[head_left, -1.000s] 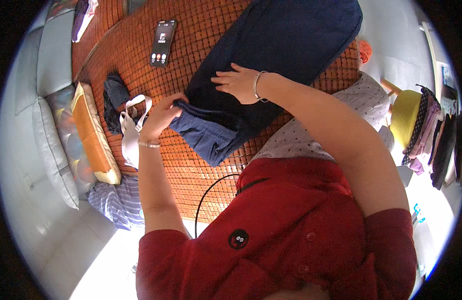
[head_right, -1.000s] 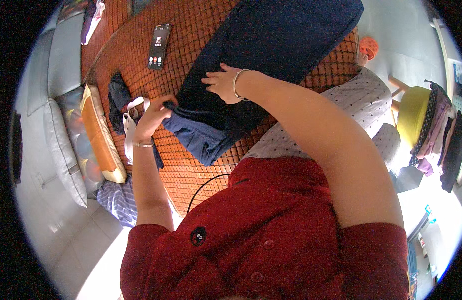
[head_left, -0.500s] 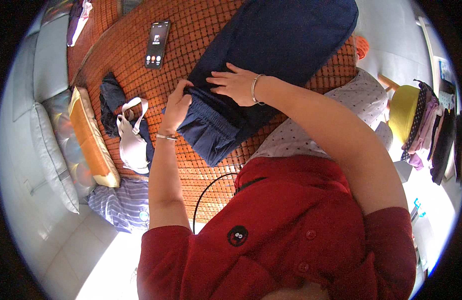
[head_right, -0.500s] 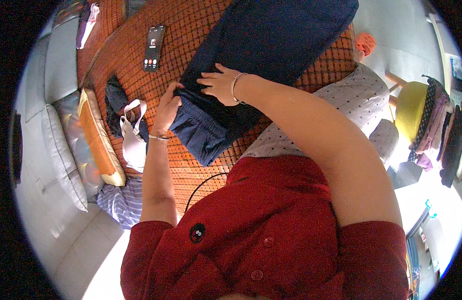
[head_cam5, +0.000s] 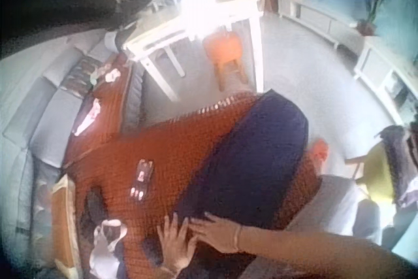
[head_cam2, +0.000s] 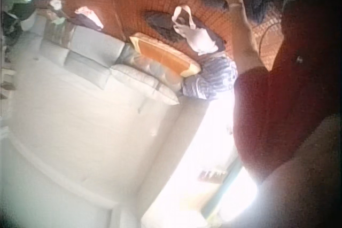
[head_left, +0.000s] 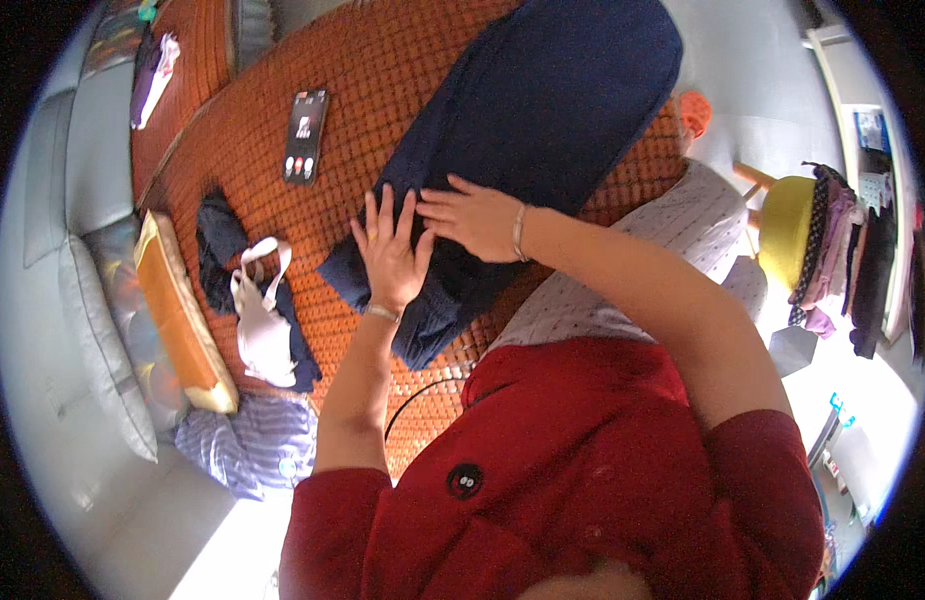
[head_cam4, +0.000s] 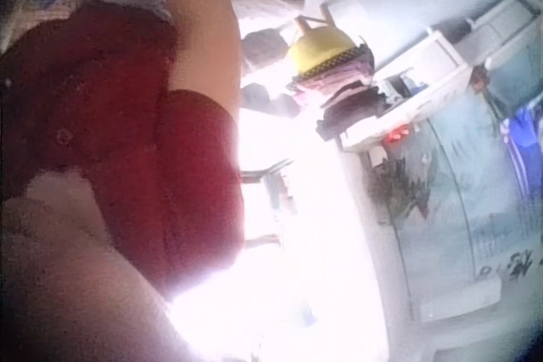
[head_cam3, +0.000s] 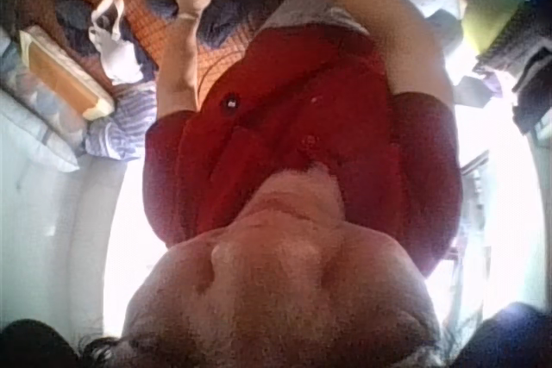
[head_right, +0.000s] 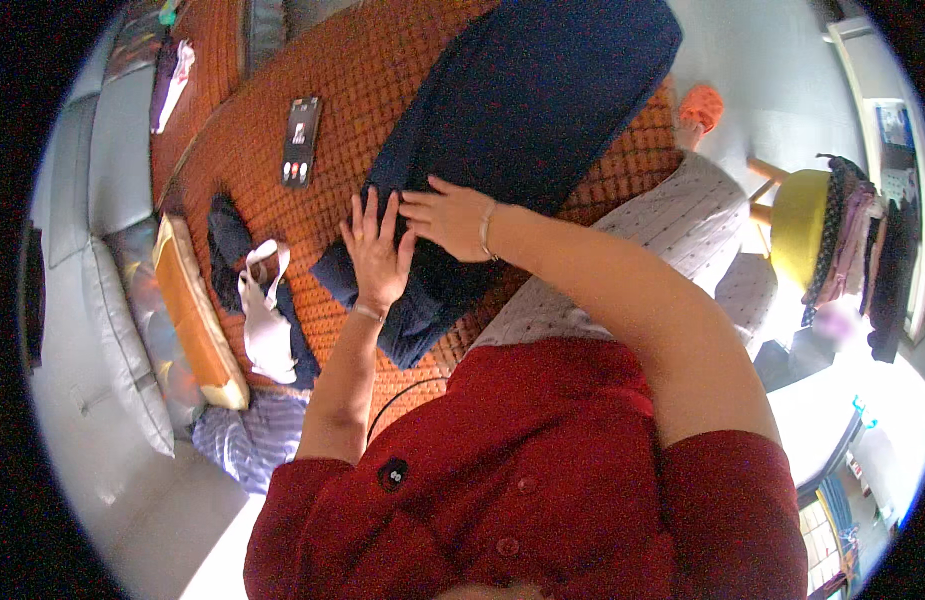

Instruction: The person folds a pair of dark blue pants and a pair of black shorts on a woven mat on the floor. They smooth and fold each item neatly, placing the finished folds aside.

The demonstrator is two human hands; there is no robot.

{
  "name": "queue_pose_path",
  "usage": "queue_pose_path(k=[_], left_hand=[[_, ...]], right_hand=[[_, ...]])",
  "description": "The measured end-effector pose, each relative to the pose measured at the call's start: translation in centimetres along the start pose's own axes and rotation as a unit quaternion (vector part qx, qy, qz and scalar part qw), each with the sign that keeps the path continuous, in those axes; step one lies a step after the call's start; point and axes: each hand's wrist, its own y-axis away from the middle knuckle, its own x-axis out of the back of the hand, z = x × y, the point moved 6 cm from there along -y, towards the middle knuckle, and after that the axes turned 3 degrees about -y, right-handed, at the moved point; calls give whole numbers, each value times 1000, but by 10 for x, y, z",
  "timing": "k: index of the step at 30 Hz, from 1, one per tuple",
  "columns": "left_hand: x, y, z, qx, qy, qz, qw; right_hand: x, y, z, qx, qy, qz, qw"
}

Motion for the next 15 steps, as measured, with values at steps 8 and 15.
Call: queue_pose_path(k=[8,15], left_hand=[[7,35,-12,13,-10,-21,1000],[10,92,-36,39,-46,-99,993]], right_hand=[[51,121,93,-182,36,76,980],[48,140,104,-151,12,35,988]])
